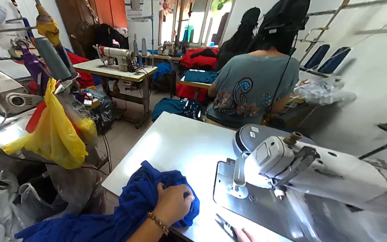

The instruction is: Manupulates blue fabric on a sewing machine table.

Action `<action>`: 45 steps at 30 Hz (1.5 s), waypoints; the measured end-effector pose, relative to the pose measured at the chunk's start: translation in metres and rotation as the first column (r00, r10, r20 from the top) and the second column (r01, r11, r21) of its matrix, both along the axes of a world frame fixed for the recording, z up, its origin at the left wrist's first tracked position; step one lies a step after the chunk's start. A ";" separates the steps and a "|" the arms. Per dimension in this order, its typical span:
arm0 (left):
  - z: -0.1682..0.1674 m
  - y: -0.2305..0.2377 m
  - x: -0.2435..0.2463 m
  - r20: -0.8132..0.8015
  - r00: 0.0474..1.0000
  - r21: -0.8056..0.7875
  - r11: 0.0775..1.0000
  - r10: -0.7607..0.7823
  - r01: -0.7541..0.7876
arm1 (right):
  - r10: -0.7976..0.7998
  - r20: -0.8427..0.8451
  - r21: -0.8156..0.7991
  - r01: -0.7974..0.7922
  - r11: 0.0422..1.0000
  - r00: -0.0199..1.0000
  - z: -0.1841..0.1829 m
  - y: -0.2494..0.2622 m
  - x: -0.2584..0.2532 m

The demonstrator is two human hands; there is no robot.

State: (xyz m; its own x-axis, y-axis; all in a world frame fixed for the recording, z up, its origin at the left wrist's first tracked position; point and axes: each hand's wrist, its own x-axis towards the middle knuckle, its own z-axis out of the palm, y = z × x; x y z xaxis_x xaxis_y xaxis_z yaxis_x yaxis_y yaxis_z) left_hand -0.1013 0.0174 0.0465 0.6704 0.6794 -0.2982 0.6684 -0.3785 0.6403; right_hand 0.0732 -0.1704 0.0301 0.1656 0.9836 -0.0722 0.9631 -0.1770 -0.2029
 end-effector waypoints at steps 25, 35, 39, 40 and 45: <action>0.005 0.013 0.004 0.116 0.990 -0.217 0.975 0.083 -0.056 | -0.066 -0.533 0.038 0.102 0.994 0.843 0.013 0.074 -0.016; 0.004 0.012 0.003 0.132 0.987 -0.253 0.966 0.096 -0.060 | 0.002 -0.462 0.107 0.054 0.993 0.887 0.000 0.079 -0.021; 0.000 0.010 0.000 0.152 0.983 -0.202 0.977 0.103 -0.071 | 0.015 -0.513 0.178 0.089 0.980 0.858 -0.010 0.071 -0.011; -0.004 0.008 -0.003 0.167 0.983 -0.156 0.986 0.076 -0.049 | 0.034 -0.531 0.235 0.109 0.966 0.847 -0.016 0.068 -0.006; -0.019 -0.013 -0.023 0.052 0.982 0.292 0.943 -0.181 0.158 | 0.039 -0.638 0.317 0.215 0.924 0.769 -0.031 0.056 0.011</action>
State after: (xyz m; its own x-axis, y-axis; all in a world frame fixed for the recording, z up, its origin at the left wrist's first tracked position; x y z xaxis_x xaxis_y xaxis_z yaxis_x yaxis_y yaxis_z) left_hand -0.1242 0.0043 0.0274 0.7961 0.6029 -0.0513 0.5314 -0.6561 0.5358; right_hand 0.0844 -0.1144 -0.0007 0.2956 0.9426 0.1551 0.5805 -0.0482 -0.8128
